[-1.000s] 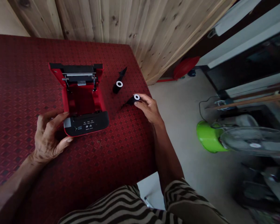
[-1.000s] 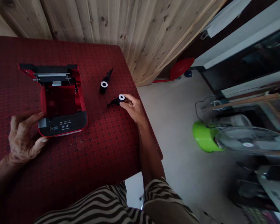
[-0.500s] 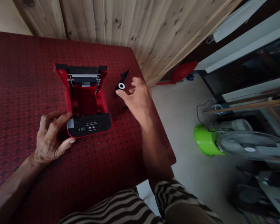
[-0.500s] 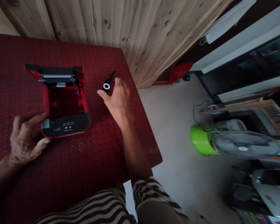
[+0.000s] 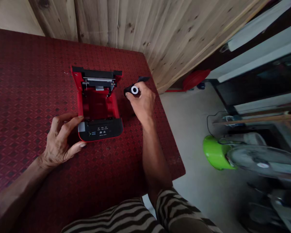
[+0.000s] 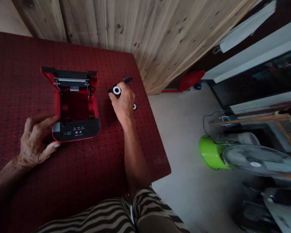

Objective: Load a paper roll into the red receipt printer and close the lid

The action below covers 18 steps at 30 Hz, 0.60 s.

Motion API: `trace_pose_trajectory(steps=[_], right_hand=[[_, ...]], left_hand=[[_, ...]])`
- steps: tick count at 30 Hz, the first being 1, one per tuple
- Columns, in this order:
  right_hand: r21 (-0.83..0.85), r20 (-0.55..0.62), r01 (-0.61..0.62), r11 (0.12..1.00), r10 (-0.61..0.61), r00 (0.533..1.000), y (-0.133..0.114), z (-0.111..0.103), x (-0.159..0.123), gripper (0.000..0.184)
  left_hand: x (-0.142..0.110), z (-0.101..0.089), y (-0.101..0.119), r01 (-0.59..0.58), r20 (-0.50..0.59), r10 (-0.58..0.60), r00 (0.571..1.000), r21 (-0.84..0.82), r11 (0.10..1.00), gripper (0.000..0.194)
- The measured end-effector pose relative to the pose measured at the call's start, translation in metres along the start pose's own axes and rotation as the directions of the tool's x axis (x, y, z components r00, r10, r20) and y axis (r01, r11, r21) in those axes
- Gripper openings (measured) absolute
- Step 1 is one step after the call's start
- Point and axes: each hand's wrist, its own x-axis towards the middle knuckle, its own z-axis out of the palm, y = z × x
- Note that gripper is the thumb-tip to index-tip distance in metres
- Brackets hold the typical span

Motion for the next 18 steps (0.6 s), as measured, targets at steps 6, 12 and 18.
trace_pose_trajectory(steps=[6,12,18], right_hand=[[0.603,0.165,0.013,0.798,-0.141,0.976,-0.019,-0.06,-0.045,0.044],[0.724,0.274,-0.048,0.688,-0.223,0.935,-0.052,-0.091,-0.089,0.048],[0.826,0.323,-0.105,0.553,-0.313,0.893,-0.072,-0.083,-0.118,0.043]], left_hand=[[-0.001,0.0,0.0,-0.016,0.001,0.016,1.0,0.049,0.999,0.065],[0.006,-0.012,0.014,-0.01,-0.165,0.021,0.986,0.067,0.998,0.083],[0.033,-0.041,0.075,-0.051,-0.102,0.035,0.994,-0.158,0.986,0.047]])
